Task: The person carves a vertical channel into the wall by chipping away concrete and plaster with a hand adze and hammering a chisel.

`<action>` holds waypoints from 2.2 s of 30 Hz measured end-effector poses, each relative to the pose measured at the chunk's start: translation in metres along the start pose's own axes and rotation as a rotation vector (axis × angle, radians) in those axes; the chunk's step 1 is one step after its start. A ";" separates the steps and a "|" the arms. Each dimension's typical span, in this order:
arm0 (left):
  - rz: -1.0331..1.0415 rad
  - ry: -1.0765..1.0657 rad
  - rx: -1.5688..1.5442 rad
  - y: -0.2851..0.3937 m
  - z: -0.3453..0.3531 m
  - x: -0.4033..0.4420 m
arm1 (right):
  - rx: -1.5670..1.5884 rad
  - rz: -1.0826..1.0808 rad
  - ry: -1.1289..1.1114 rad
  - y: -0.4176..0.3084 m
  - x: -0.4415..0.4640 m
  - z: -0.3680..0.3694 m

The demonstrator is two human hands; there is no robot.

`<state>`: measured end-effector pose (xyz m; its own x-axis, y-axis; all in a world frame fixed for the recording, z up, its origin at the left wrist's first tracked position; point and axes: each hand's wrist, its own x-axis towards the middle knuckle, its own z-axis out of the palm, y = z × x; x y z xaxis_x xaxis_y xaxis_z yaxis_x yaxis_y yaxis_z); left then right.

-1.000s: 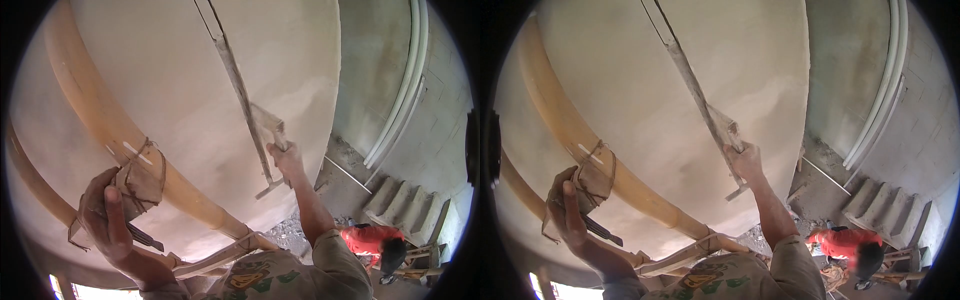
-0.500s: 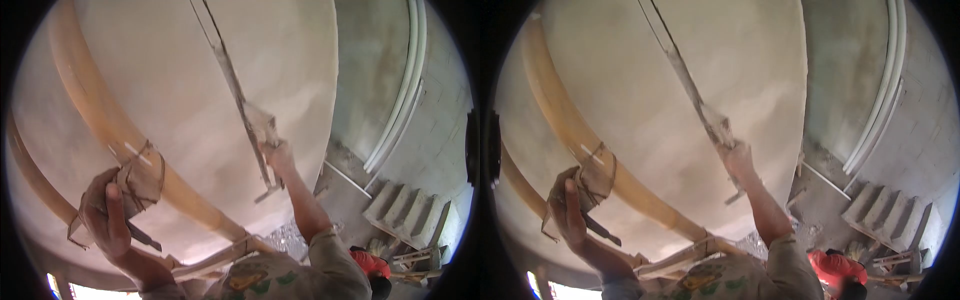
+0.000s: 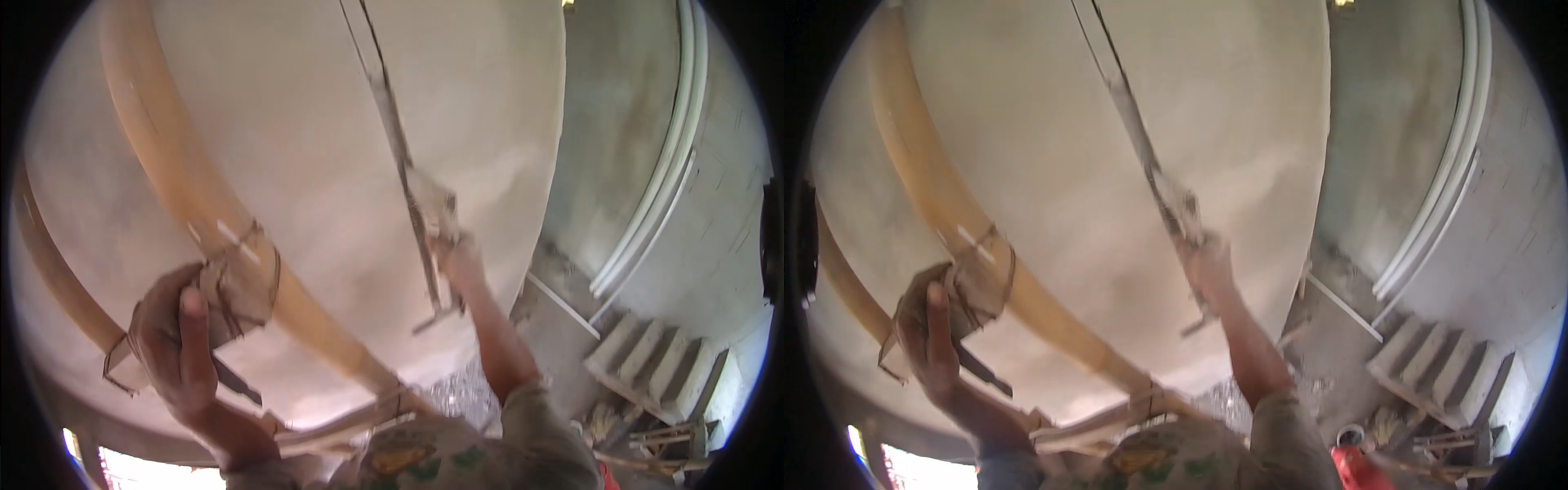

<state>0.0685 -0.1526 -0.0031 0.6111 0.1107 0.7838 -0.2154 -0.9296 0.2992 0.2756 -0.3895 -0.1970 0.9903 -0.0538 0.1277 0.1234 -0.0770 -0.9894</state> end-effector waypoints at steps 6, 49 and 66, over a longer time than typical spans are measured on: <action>0.021 0.003 -0.014 -0.006 0.002 0.002 | 0.731 -0.608 0.273 -0.070 -0.020 -0.005; 0.144 0.091 0.057 -0.008 -0.006 0.005 | -0.026 -0.350 0.256 0.010 -0.006 0.033; 0.129 0.079 0.029 -0.004 -0.005 0.009 | -0.001 -0.261 0.273 0.004 -0.015 0.049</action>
<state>0.0708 -0.1460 0.0051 0.5181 0.0161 0.8552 -0.2653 -0.9475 0.1786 0.2638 -0.3405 -0.2058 0.8724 -0.2954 0.3895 0.3692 -0.1240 -0.9210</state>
